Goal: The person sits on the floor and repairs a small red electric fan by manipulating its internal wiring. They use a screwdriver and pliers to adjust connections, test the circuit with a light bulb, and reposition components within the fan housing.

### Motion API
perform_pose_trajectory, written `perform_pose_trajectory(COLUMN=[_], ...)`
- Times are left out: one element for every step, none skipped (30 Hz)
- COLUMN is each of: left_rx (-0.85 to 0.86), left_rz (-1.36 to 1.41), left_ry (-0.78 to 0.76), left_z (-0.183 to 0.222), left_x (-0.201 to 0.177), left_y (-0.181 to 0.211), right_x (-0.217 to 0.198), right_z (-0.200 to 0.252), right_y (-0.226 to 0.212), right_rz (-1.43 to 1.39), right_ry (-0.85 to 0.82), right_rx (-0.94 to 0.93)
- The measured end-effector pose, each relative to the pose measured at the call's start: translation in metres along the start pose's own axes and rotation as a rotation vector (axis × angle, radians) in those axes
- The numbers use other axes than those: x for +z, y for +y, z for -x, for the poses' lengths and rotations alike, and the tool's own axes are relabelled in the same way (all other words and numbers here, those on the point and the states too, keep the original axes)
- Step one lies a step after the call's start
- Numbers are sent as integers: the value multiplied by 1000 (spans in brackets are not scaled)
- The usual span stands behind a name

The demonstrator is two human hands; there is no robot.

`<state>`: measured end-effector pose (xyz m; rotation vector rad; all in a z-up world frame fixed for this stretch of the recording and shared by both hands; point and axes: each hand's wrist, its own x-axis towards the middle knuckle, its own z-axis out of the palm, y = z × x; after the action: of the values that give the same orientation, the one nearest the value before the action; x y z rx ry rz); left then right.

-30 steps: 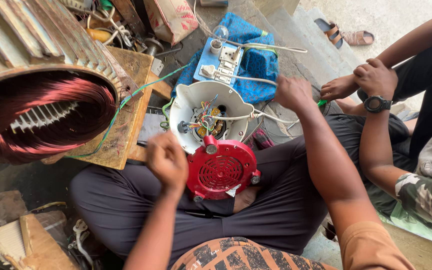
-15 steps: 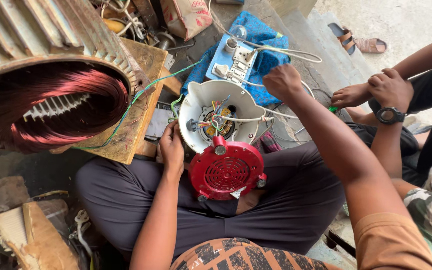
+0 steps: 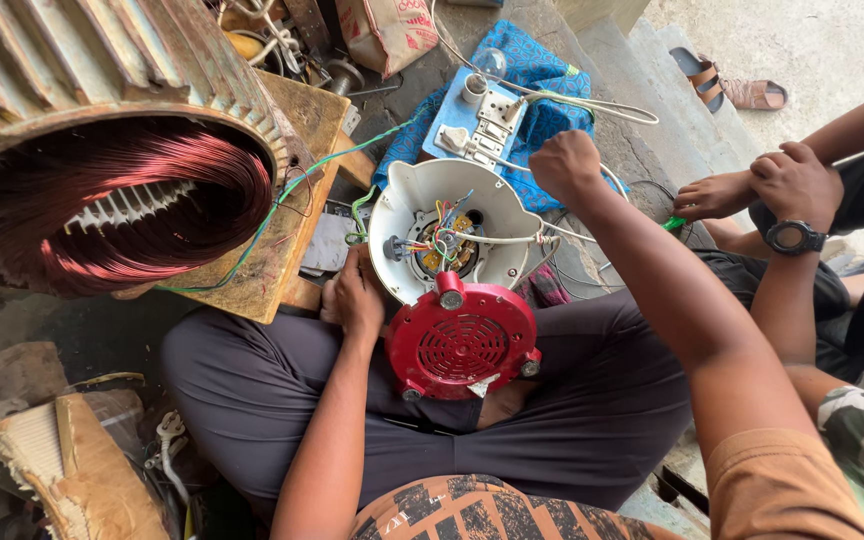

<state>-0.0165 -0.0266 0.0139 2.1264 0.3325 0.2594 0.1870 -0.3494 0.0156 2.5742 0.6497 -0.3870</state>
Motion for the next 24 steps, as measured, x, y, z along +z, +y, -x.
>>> perform_pose_trajectory(left_rx=[-20, -44, -67, -73, -78, -87, -96, -93, -91, -129, -167, -214, -326, -444, -562, -591, -621, -648, -622, -600, -578, -657, -735, -815], left_rz=[12, 24, 36, 35, 34, 30, 76, 128, 180, 194, 207, 217, 402, 587, 774, 787, 800, 814, 810, 804, 799, 767, 735, 701], left_ry=[-18, -30, -41, -50, -58, -78, -99, -122, -145, -150, -156, -160, -198, -238, -276, -278, -280, -278, -277, -276, -275, -303, -332, -357], left_z=[0, -1, -2, -6, -9, -9, -7, -10, -13, -17, -21, -20, -22, -24, -22, -24, -26, -29, -31, -30, -31, -31, -32, -32], left_x=[1, 2, 2, 3, 3, 3, 1, 3, 6, 7, 9, 8, 8, 10, 11, 14, 16, 16, 17, 18, 18, 18, 19, 16], left_y=[-2, -4, -7, -10, -14, -18, -23, -26, -28, -30, -33, -37, -43, -48, -54, -59, -62, -66, -69, -71, -74, -77, -78, -80], right_x=[4, 6, 9, 10, 9, 10, 10, 9, 7, 4, 1, -1, -2, 0, 3, 2, 2, 1, 0, -1, -1, -1, 0, 1], right_z=[8, 15, 24, 30, 33, 38, 43, 46, 49, 48, 46, 45, 43, 46, 48, 47, 47, 46, 45, 46, 45, 45, 47, 48], right_y=[2, 5, 7, 8, 9, 9, 8, 13, 15, 16, 18, 16, 15, 12, 9, 9, 9, 9, 9, 7, 6, 6, 6, 4], right_rz=[-23, -43, -90, -137, -185, -195, -206, -211, -242, -273, -305, -325, -345, -365, -365, -361, -358, -366, -374, -383, -387, -390, -393, -394], right_ry=[17, 37, 95, 158, 221, 238, 254, 276, 266, 263, 259, 259, 259, 250, 233, 225, 216, 221, 226, 228, 239, 247, 256, 215], right_rx=[8, 11, 21, 27, 32, 33, 34, 47, 58, 66, 74, 64, 54, 45, 41, 44, 48, 40, 32, 23, 21, 19, 17, 29])
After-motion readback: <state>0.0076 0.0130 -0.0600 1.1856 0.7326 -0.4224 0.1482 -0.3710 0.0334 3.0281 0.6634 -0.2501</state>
